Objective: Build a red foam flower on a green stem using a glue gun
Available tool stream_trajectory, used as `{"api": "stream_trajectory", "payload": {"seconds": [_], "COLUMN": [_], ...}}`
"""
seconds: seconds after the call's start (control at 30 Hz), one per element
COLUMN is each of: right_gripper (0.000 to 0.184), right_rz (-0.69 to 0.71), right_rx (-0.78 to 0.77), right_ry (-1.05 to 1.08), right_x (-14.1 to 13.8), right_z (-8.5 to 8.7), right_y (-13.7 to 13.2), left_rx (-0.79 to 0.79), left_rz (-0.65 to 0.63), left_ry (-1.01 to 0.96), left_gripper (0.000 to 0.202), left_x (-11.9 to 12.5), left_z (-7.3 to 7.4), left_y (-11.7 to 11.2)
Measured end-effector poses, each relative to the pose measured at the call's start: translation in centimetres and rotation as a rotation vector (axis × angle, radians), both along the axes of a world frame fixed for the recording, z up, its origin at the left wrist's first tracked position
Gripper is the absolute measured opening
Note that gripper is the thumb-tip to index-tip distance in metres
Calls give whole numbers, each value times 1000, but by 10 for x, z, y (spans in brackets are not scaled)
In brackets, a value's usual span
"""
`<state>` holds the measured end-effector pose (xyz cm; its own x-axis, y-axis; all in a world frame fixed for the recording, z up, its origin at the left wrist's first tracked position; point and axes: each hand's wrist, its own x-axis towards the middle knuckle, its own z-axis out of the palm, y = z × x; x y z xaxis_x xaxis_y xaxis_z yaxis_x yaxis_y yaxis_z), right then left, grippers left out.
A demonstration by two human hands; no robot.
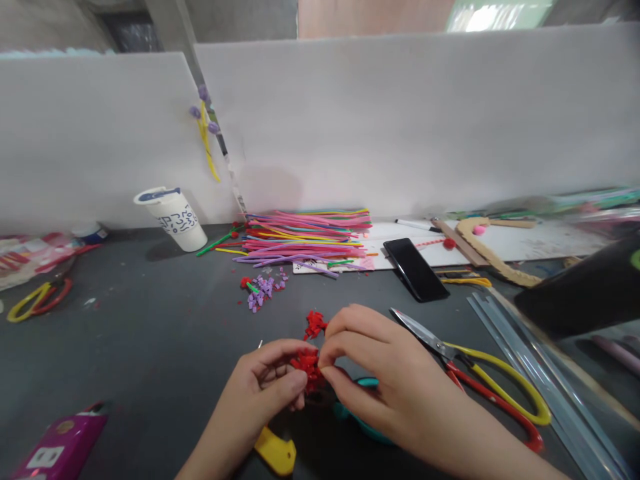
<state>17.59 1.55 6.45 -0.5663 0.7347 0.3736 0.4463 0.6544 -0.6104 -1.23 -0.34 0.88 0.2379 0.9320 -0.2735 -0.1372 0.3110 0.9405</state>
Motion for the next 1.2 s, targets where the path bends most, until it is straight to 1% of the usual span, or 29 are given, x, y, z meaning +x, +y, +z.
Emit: {"api": "stream_trajectory", "payload": {"seconds": [0.27, 0.5, 0.67, 0.83, 1.07, 1.2], "right_gripper": [13, 16, 13, 14, 15, 17], "right_rz": [-21, -17, -46, -25, -15, 12], "right_rx": [37, 155, 100, 52, 105, 167], "right_ry": [-33, -97, -50, -66, -114, -140], "right_x": [-4, -8, -3, -1, -5, -4], "right_z": [-3, -10, -7, -4, -6, -10], "right_y": [1, 2, 3, 2, 2, 4], "left_rx": [1, -18, -56, -85, -64, -56], "left_rz": [63, 77, 71, 57, 55, 49], "left_ry": [27, 26, 3, 15, 72, 83], "left_gripper": [25, 29, 36, 39, 35, 37], "left_x": [3, 4, 3, 5, 5, 4], "left_z": [4, 2, 1, 5, 5, 3], "left_y": [-1, 3, 4, 4, 3, 3]}}
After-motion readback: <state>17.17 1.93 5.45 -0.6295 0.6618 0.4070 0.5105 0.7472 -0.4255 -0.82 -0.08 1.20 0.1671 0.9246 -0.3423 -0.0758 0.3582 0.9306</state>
